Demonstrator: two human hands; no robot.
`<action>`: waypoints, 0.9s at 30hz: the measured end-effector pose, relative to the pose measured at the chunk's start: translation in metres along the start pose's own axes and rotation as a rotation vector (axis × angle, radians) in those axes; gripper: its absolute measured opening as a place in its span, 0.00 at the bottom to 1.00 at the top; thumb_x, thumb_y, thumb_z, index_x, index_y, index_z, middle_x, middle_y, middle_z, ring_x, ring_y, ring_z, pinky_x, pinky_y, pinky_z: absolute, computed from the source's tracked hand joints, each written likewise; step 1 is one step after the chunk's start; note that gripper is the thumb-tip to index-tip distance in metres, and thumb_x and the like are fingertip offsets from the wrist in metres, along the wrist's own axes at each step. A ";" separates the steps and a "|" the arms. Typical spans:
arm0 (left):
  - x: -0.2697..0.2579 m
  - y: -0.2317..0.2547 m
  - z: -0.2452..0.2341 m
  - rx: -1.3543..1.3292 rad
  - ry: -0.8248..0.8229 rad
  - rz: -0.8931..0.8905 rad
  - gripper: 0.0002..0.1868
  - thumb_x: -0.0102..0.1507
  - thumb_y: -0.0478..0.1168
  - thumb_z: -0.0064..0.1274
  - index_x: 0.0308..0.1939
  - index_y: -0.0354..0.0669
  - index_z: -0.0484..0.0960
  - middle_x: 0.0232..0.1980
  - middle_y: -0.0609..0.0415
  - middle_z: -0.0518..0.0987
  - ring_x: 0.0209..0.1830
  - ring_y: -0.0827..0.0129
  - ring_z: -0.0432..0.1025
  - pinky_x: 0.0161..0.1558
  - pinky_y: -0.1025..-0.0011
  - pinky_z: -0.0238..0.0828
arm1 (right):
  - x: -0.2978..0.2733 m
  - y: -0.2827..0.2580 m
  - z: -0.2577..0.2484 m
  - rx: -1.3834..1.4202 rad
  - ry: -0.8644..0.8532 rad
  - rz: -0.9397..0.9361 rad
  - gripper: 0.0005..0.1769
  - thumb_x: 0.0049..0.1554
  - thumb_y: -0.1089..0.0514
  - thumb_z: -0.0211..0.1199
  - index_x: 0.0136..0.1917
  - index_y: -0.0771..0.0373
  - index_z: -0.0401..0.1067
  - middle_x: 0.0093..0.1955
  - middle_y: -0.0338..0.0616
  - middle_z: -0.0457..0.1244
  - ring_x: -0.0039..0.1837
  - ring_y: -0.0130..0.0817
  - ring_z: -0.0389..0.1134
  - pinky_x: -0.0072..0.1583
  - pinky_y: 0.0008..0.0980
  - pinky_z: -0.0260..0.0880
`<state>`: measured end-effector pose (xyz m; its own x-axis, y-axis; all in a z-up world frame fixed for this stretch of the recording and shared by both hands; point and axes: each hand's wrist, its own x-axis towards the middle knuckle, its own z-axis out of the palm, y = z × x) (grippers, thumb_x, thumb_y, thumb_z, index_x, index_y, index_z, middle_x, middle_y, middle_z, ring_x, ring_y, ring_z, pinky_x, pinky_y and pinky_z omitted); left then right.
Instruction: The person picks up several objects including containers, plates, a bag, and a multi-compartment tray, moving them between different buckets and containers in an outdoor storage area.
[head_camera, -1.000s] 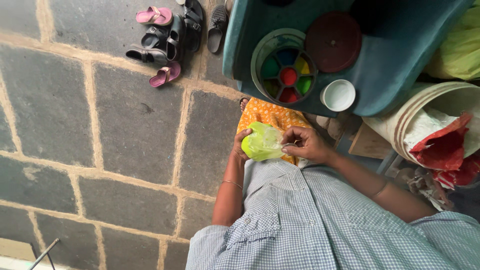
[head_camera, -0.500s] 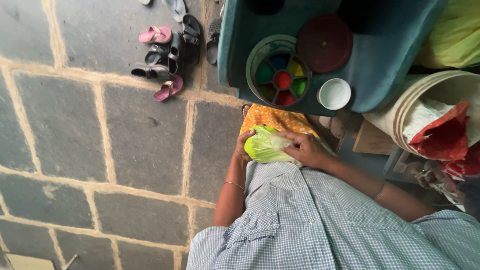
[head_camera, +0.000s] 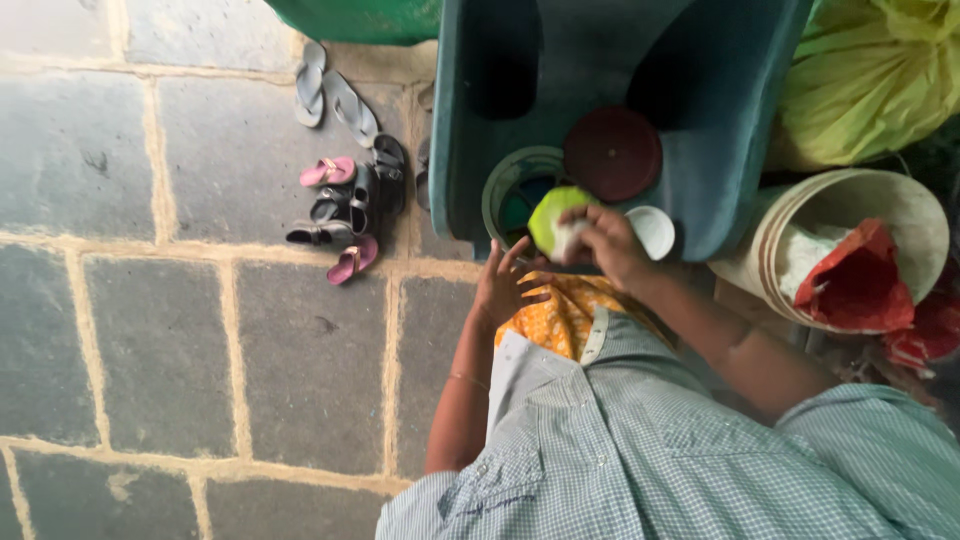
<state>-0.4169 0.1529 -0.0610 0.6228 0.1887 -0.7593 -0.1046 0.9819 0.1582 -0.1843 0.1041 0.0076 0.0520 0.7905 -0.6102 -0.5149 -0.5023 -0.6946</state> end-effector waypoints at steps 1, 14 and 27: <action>-0.002 -0.004 -0.007 0.016 0.012 0.058 0.48 0.59 0.78 0.36 0.76 0.59 0.60 0.69 0.45 0.69 0.61 0.48 0.70 0.56 0.45 0.72 | 0.024 -0.007 -0.008 0.035 0.020 -0.070 0.14 0.62 0.66 0.52 0.59 0.63 0.73 0.46 0.46 0.69 0.43 0.30 0.72 0.47 0.30 0.77; -0.027 -0.121 -0.099 -0.180 0.402 0.109 0.38 0.63 0.67 0.45 0.72 0.55 0.67 0.55 0.52 0.80 0.51 0.61 0.76 0.48 0.59 0.73 | 0.289 -0.003 -0.151 -0.016 0.325 -0.111 0.10 0.63 0.59 0.60 0.57 0.58 0.75 0.46 0.41 0.69 0.42 0.29 0.72 0.47 0.32 0.76; -0.018 -0.082 -0.060 -0.093 0.287 0.153 0.33 0.67 0.63 0.44 0.72 0.56 0.67 0.55 0.53 0.80 0.50 0.64 0.76 0.47 0.62 0.72 | 0.149 0.019 -0.187 0.015 0.401 -0.165 0.17 0.63 0.62 0.60 0.66 0.58 0.70 0.52 0.40 0.69 0.47 0.28 0.71 0.44 0.28 0.72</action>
<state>-0.4663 0.0696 -0.0979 0.3520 0.3185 -0.8801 -0.2588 0.9368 0.2355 -0.0263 0.1470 -0.1674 0.4613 0.6596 -0.5934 -0.4838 -0.3736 -0.7914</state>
